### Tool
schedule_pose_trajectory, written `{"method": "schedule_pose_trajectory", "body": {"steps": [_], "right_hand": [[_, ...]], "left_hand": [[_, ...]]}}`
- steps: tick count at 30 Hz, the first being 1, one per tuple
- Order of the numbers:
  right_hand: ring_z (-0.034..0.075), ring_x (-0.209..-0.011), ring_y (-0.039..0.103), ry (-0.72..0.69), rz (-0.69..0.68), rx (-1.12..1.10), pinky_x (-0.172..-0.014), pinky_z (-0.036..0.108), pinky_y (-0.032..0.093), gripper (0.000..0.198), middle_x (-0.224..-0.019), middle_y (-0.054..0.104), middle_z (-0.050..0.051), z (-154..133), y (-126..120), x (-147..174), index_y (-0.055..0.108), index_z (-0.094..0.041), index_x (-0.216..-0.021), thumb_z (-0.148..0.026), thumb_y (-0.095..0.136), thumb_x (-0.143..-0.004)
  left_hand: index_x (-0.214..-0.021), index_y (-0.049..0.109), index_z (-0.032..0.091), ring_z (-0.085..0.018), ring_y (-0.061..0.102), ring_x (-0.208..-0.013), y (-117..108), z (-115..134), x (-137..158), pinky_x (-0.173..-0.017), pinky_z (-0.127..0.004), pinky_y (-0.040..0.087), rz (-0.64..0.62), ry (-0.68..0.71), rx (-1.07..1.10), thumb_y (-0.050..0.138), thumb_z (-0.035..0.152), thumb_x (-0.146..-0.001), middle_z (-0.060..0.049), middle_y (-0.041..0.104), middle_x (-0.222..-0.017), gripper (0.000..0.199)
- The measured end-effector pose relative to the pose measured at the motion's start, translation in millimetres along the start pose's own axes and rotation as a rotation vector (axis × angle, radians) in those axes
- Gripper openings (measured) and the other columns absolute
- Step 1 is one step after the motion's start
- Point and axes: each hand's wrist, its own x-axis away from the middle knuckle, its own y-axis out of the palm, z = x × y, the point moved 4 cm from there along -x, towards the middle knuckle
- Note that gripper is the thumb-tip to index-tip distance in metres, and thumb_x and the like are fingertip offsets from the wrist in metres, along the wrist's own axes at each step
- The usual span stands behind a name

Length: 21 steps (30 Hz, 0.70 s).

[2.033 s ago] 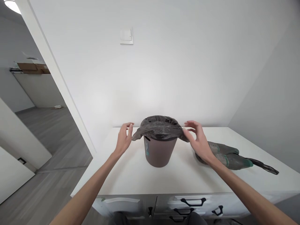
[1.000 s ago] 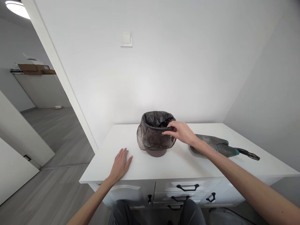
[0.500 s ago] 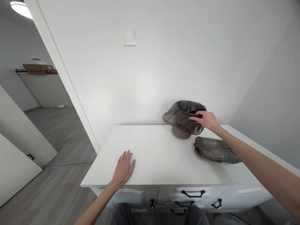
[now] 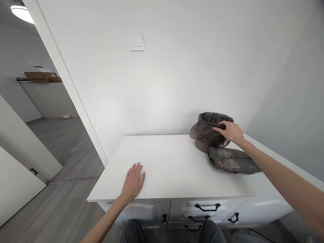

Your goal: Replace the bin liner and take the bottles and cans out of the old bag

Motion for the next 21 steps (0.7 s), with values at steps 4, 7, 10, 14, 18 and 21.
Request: {"method": "schedule_pose_trajectory", "body": {"steps": [4,7,10,14,18,21], "right_hand": [[0.029,-0.093,0.068,-0.042,0.047,0.006,-0.075,0.039,0.050,0.048,-0.126,0.067,0.015,-12,-9,14,0.067,-0.020,-0.122,-0.055,0.062,-0.090],[0.021,-0.077,0.068,-0.057,0.086,-0.040,-0.069,0.037,0.051,0.047,-0.137,0.060,0.015,-21,-25,28,0.062,-0.022,-0.128,-0.051,0.060,-0.092],[0.019,-0.072,0.068,-0.070,0.162,-0.079,-0.063,0.036,0.050,0.046,-0.138,0.057,0.016,-24,-40,46,0.058,-0.022,-0.130,-0.051,0.055,-0.094],[0.021,-0.076,0.068,-0.164,0.115,-0.188,-0.065,0.036,0.053,0.041,-0.128,0.061,0.015,-25,-33,94,0.062,-0.023,-0.122,-0.053,0.054,-0.094],[0.023,-0.078,0.067,-0.271,-0.153,-0.387,-0.068,0.036,0.056,0.032,-0.108,0.069,0.009,-44,14,177,0.066,-0.026,-0.106,-0.054,0.057,-0.093],[0.020,-0.071,0.066,-0.222,-0.327,-0.554,-0.066,0.034,0.055,0.034,-0.099,0.072,0.006,-66,56,234,0.067,-0.026,-0.100,-0.056,0.054,-0.093]], "left_hand": [[-0.144,0.054,0.014,-0.032,0.040,-0.150,4,-1,5,-0.121,-0.052,0.038,0.010,0.003,-0.018,0.035,0.045,-0.106,-0.013,0.049,-0.158,0.052],[-0.143,0.055,0.013,-0.032,0.041,-0.150,7,-2,8,-0.121,-0.052,0.038,0.025,0.013,-0.022,0.037,0.044,-0.105,-0.013,0.050,-0.157,0.052],[-0.143,0.055,0.015,-0.032,0.041,-0.150,8,-2,9,-0.121,-0.052,0.038,0.040,0.018,-0.015,0.038,0.043,-0.105,-0.012,0.051,-0.157,0.051],[-0.144,0.055,0.016,-0.031,0.041,-0.150,9,-1,10,-0.121,-0.051,0.037,0.047,0.017,-0.029,0.037,0.043,-0.104,-0.012,0.050,-0.157,0.051],[-0.146,0.054,0.014,-0.032,0.040,-0.151,7,2,14,-0.121,-0.052,0.037,0.045,0.031,-0.046,0.036,0.043,-0.103,-0.013,0.049,-0.158,0.055],[-0.148,0.054,0.015,-0.032,0.039,-0.151,4,5,19,-0.122,-0.053,0.036,0.037,0.034,-0.046,0.036,0.043,-0.103,-0.012,0.049,-0.157,0.056]]}}
